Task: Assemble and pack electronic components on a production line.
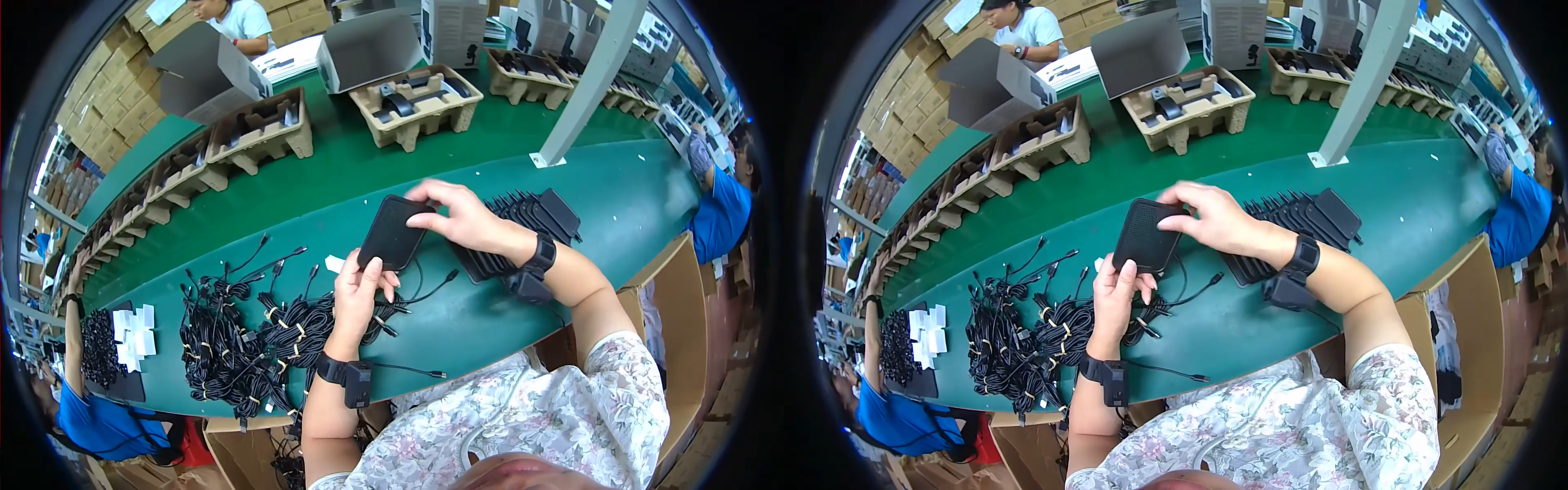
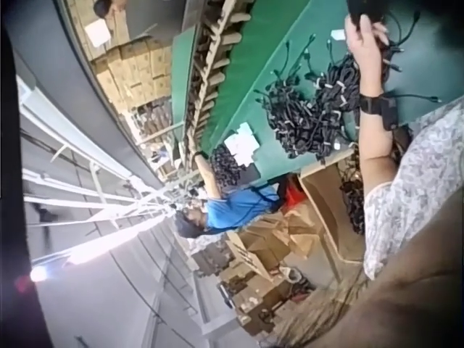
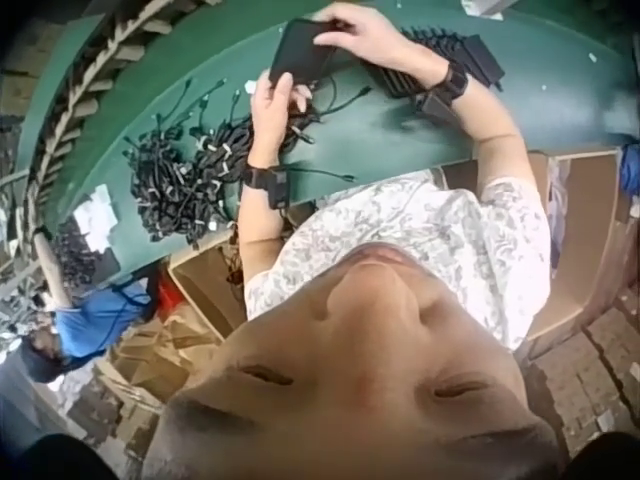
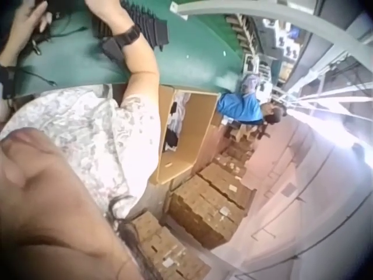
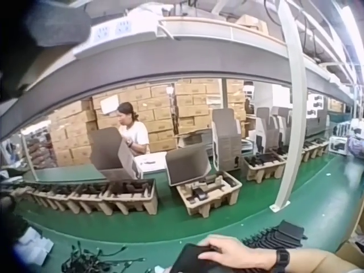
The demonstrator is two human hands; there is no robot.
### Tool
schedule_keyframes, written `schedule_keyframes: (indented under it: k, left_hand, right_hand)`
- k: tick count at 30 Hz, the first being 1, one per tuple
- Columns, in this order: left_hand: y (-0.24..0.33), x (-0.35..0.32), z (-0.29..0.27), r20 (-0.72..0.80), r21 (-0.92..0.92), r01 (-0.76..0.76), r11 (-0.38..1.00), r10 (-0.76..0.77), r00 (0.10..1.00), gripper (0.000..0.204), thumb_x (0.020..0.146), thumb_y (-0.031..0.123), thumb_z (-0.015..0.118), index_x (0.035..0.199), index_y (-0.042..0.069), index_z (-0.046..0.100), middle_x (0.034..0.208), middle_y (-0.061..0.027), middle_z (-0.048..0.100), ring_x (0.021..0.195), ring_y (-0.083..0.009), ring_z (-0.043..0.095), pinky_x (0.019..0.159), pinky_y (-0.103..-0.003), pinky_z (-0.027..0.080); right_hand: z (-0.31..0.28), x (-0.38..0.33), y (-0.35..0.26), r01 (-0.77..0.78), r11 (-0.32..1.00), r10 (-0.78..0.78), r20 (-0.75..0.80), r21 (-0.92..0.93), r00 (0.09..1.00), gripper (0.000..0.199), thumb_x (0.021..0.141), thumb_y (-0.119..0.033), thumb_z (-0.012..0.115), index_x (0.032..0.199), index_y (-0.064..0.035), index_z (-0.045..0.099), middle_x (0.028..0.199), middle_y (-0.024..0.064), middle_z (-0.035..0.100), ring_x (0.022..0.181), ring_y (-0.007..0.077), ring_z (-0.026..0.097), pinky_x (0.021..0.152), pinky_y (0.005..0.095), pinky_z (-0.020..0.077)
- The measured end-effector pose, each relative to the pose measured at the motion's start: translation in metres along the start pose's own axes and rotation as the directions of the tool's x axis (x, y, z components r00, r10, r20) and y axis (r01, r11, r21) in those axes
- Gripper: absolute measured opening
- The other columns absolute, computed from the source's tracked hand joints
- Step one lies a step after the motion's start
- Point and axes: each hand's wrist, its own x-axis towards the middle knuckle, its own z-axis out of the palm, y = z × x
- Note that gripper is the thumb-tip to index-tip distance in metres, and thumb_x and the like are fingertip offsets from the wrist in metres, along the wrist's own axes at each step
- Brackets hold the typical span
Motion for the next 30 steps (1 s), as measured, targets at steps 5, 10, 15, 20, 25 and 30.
schedule_keyframes:
  k: [5, 10, 15, 20, 25, 30]
  left_hand:
    - [-0.01, 0.004, 0.003, 0.006, 0.054, -0.05, 0.997, 0.049, 0.999, 0.026, 0.091, 0.015, 0.049, 0.112, -0.001, 0.048, 0.091, -0.0074, 0.058, 0.07, -0.0098, 0.056, 0.06, -0.02, 0.045]
    - [-0.017, 0.006, -0.001, 0.056, 0.174, 0.015, 0.985, -0.025, 0.998, 0.028, 0.092, 0.016, 0.048, 0.115, 0.0, 0.048, 0.092, -0.0066, 0.058, 0.073, -0.0098, 0.056, 0.064, -0.022, 0.045]
    - [-0.02, 0.006, -0.005, 0.057, 0.174, 0.022, 0.985, -0.032, 0.998, 0.028, 0.092, 0.016, 0.048, 0.114, 0.0, 0.048, 0.092, -0.0062, 0.058, 0.073, -0.0096, 0.056, 0.065, -0.022, 0.045]
    - [-0.023, 0.003, -0.008, 0.064, 0.163, 0.023, 0.986, -0.034, 0.997, 0.027, 0.092, 0.017, 0.048, 0.114, 0.0, 0.049, 0.092, -0.006, 0.058, 0.073, -0.0093, 0.056, 0.065, -0.022, 0.045]
    - [-0.024, 0.007, -0.009, 0.053, 0.17, 0.031, 0.985, -0.041, 0.998, 0.026, 0.092, 0.018, 0.048, 0.113, 0.001, 0.049, 0.092, -0.0059, 0.059, 0.074, -0.0093, 0.056, 0.065, -0.021, 0.045]
    - [-0.024, 0.007, -0.007, 0.051, 0.175, 0.053, 0.983, -0.063, 0.997, 0.026, 0.092, 0.018, 0.048, 0.112, 0.001, 0.05, 0.091, -0.006, 0.059, 0.074, -0.0095, 0.056, 0.065, -0.022, 0.045]
  right_hand:
    - [-0.014, 0.016, 0.036, -0.216, 0.823, 0.209, 0.074, 0.525, 0.975, 0.019, 0.088, -0.011, 0.051, 0.104, -0.003, 0.058, 0.096, 0.0036, 0.059, 0.092, 0.0128, 0.054, 0.082, 0.0261, 0.0434]
    - [-0.073, 0.093, 0.092, -0.116, 0.974, 0.135, -0.091, 0.194, 0.987, 0.022, 0.089, -0.007, 0.047, 0.106, -0.0012, 0.058, 0.1, 0.005, 0.06, 0.092, 0.0127, 0.054, 0.084, 0.0263, 0.0418]
    - [-0.101, 0.152, 0.139, -0.22, 0.974, 0.22, 0.006, -0.052, 0.975, 0.021, 0.088, -0.006, 0.046, 0.104, 0.0002, 0.059, 0.098, 0.0082, 0.062, 0.092, 0.0166, 0.056, 0.084, 0.0272, 0.0415]
    - [-0.118, 0.188, 0.154, -0.197, 0.98, 0.188, -0.267, -0.006, 0.945, 0.023, 0.089, -0.007, 0.045, 0.106, 0.0, 0.059, 0.098, 0.0094, 0.063, 0.091, 0.0187, 0.056, 0.086, 0.0275, 0.0412]
    - [-0.115, 0.193, 0.167, -0.163, 0.983, 0.139, -0.231, -0.087, 0.963, 0.024, 0.089, -0.007, 0.044, 0.107, 0.0012, 0.058, 0.101, 0.0089, 0.062, 0.094, 0.0181, 0.056, 0.086, 0.0273, 0.0412]
    - [-0.117, 0.189, 0.169, -0.118, 0.992, 0.109, -0.16, -0.046, 0.981, 0.023, 0.09, -0.008, 0.044, 0.107, -0.0008, 0.057, 0.102, 0.009, 0.061, 0.094, 0.0185, 0.055, 0.086, 0.0274, 0.0416]
